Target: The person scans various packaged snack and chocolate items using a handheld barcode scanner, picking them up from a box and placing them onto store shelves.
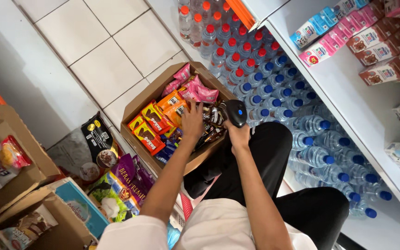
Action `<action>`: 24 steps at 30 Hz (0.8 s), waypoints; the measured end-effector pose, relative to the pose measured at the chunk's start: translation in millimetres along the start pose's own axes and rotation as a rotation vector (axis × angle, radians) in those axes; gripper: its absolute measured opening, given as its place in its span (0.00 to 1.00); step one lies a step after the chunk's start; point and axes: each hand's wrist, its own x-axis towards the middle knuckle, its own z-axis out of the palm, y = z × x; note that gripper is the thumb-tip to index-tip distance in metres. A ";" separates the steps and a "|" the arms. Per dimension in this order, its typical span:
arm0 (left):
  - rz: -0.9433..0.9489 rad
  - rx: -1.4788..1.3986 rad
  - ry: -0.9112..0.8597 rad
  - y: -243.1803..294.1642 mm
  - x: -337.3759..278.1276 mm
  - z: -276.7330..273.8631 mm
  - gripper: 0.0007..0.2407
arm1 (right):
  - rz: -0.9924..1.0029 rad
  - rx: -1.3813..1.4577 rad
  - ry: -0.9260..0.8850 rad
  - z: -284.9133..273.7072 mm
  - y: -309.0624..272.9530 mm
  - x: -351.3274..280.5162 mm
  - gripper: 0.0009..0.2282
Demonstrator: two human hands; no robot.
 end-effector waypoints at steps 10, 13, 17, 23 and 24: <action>-0.188 -0.072 0.008 6.2 -2.2 -7.7 0.29 | -0.015 0.093 0.072 2.3 -11.1 -6.4 0.06; -0.315 -0.439 0.090 11.7 -13.9 -38.5 0.26 | -0.017 0.192 0.024 1.3 -17.8 -7.9 0.06; -0.466 -1.815 -0.111 12.1 -26.7 -66.6 0.19 | -0.313 0.095 -0.157 -18.4 -44.6 -26.0 0.09; -0.223 -2.261 -0.571 29.6 -52.4 -109.5 0.25 | -0.753 -0.549 -0.478 -116.1 -159.1 -87.2 0.17; -0.212 -2.257 -0.582 37.1 -51.2 -115.5 0.25 | -0.763 -0.627 -0.541 -127.0 -179.4 -96.2 0.16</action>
